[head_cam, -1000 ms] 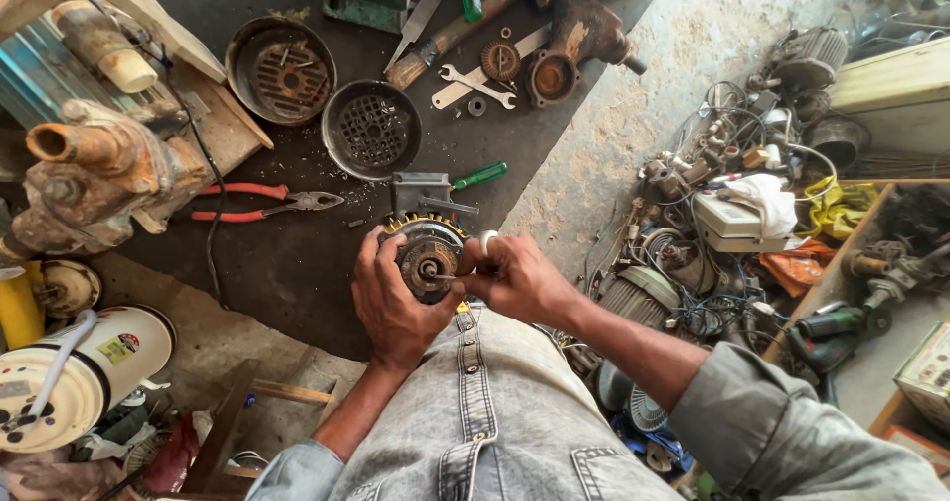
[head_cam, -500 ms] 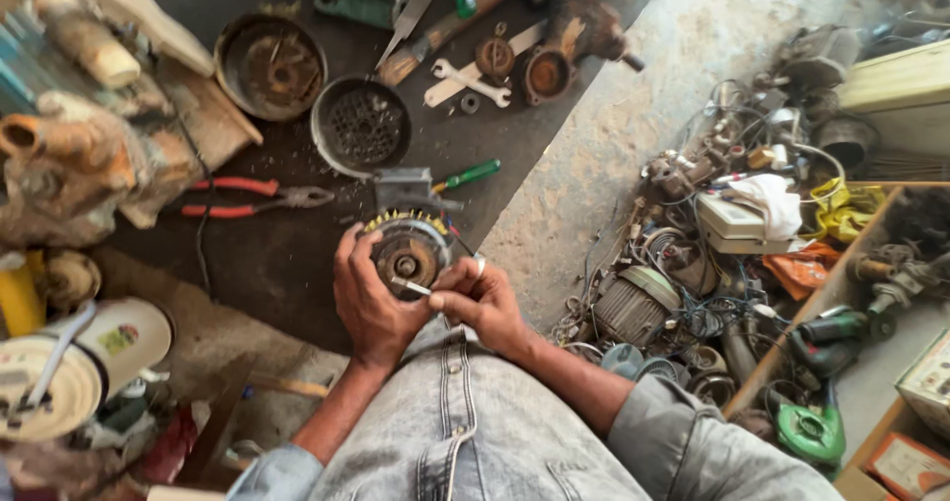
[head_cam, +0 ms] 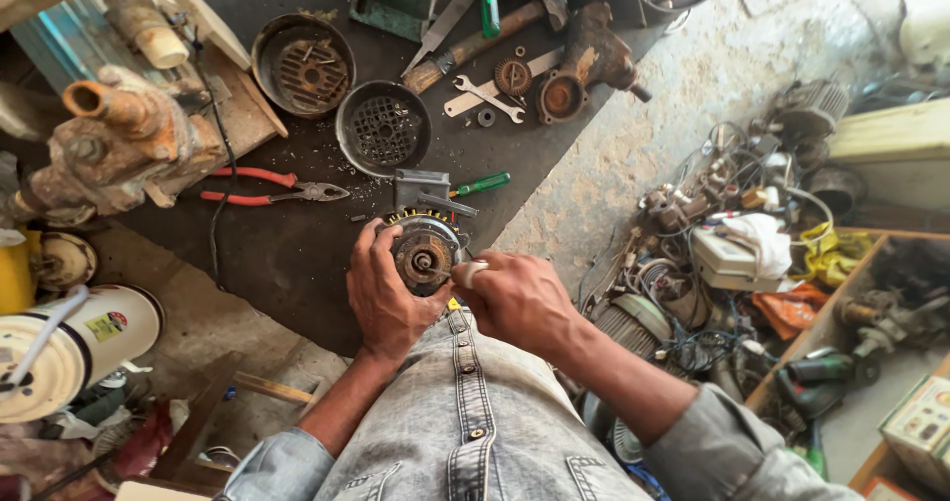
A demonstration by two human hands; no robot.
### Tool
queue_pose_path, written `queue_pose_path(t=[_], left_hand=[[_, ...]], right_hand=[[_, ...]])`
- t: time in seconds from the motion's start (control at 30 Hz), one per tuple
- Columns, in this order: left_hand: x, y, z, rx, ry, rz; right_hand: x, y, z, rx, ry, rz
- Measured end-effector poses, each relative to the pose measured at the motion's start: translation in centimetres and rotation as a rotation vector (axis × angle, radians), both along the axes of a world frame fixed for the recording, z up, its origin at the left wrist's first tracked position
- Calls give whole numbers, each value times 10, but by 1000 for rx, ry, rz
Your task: The person works on a small electrical motor placed in a bench vise. They use a screwdriver to remove screws, insert a white ring into the motor housing, and then reassemble the unit with screws. The person also uses a hammer to tap the motor housing during the process.
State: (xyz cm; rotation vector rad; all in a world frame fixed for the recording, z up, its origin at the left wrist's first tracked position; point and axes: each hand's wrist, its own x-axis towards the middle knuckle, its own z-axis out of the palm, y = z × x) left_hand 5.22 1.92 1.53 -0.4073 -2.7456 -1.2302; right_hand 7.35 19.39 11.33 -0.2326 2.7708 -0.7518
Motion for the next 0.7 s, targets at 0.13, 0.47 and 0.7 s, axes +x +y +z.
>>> queue_pose_path(t=[0.13,0.47,0.7], left_hand=[[2,-1,-3,7,-11,9],[-1,-3,-1,8,37,17],[-2,0,0,-1,12,54]], right_hand=[[-8,-11,-6,181,63,180],[-65,31,-28,-2,12,500],[-65,11,0,60,-175,377]])
